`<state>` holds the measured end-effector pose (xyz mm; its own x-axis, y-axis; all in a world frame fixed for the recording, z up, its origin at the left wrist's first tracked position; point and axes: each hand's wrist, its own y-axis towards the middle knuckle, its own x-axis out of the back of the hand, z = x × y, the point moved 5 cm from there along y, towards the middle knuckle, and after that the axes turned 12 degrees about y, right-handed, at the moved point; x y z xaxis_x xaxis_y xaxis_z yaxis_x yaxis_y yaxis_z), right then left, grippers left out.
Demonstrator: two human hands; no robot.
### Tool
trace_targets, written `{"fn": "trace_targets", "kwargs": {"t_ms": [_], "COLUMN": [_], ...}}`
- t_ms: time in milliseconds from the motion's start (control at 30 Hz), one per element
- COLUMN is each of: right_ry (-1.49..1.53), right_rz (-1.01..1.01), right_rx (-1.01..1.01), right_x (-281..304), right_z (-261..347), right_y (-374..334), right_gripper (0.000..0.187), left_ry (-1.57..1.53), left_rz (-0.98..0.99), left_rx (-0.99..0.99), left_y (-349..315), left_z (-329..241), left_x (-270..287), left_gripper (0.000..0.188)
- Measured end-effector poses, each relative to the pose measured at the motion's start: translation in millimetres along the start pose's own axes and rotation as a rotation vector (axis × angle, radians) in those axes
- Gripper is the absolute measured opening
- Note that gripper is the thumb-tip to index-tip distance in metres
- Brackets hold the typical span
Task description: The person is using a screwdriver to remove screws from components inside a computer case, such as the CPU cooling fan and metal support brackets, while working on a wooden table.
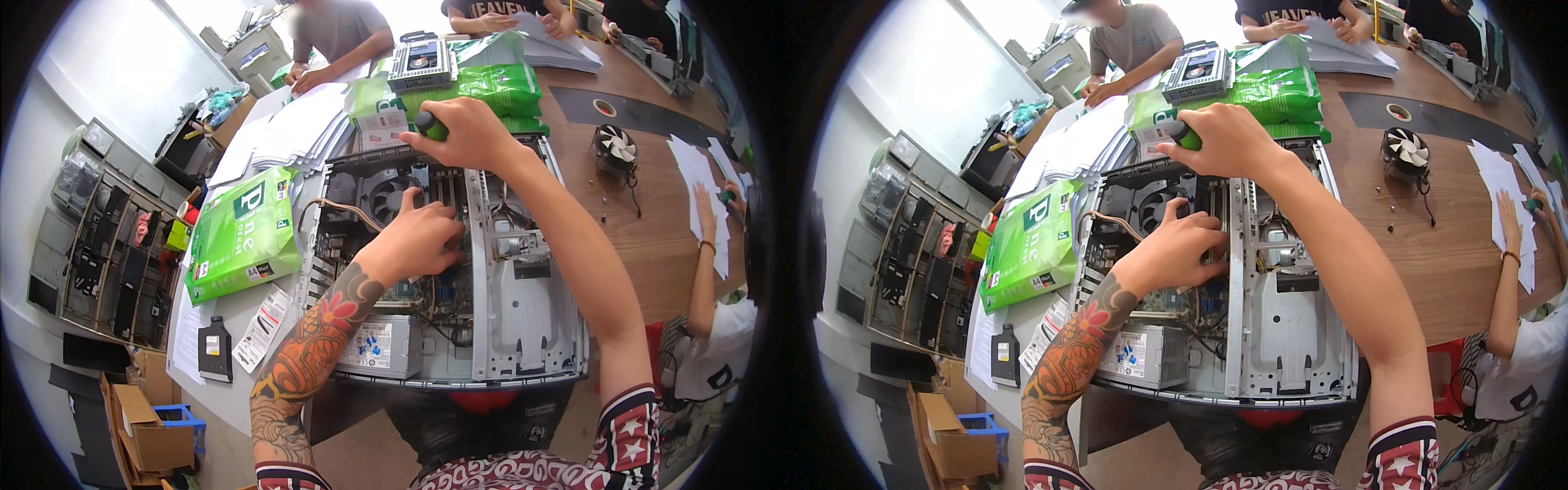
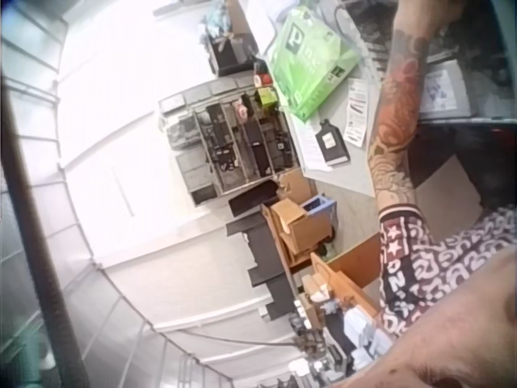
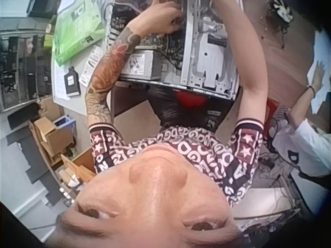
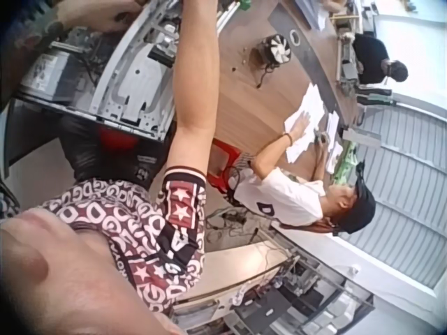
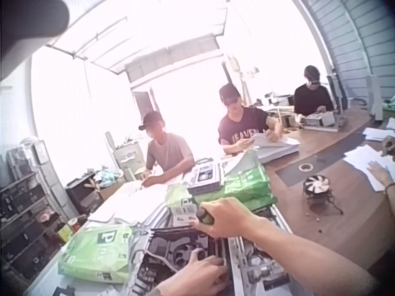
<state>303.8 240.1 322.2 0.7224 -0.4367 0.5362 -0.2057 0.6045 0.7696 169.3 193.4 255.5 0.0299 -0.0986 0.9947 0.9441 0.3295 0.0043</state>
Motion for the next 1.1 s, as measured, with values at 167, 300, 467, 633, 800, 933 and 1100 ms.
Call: {"fn": "trace_targets", "kwargs": {"t_ms": [167, 300, 467, 633, 800, 933, 1100], "right_ry": [0.026, 0.018, -0.010, 0.022, 0.008, 0.017, 0.019], "right_rz": [-0.004, 0.013, 0.021, 0.082, -0.009, 0.018, 0.024], "right_rx": [-0.001, -0.013, -0.020, -0.099, 0.014, -0.035, -0.042], "right_x": [-1, -1, 0, 0, 1, 3, 1], "right_z": [-1, -3, -2, -1, 4, 5, 4], "right_y": [1, 0, 1, 1, 1, 3, 0], "right_gripper": [0.044, 0.045, 0.045, 0.051, 0.043, 0.044, 0.044], "left_ry": [-0.001, 0.024, 0.031, 0.036, 0.082, 0.026, 0.018], "left_rz": [-0.010, -0.022, 0.012, 0.020, -0.020, -0.024, -0.028], "left_rx": [0.002, -0.005, 0.003, 0.011, -0.005, -0.013, -0.028], "left_y": [1, 1, 4, 6, 3, 1, -1], "left_z": [0, 0, 1, 2, 0, 0, 2], "left_x": [-1, -3, -4, -8, -5, 2, -5], "left_gripper": [0.017, 0.016, 0.018, 0.019, 0.019, 0.021, 0.028]}}
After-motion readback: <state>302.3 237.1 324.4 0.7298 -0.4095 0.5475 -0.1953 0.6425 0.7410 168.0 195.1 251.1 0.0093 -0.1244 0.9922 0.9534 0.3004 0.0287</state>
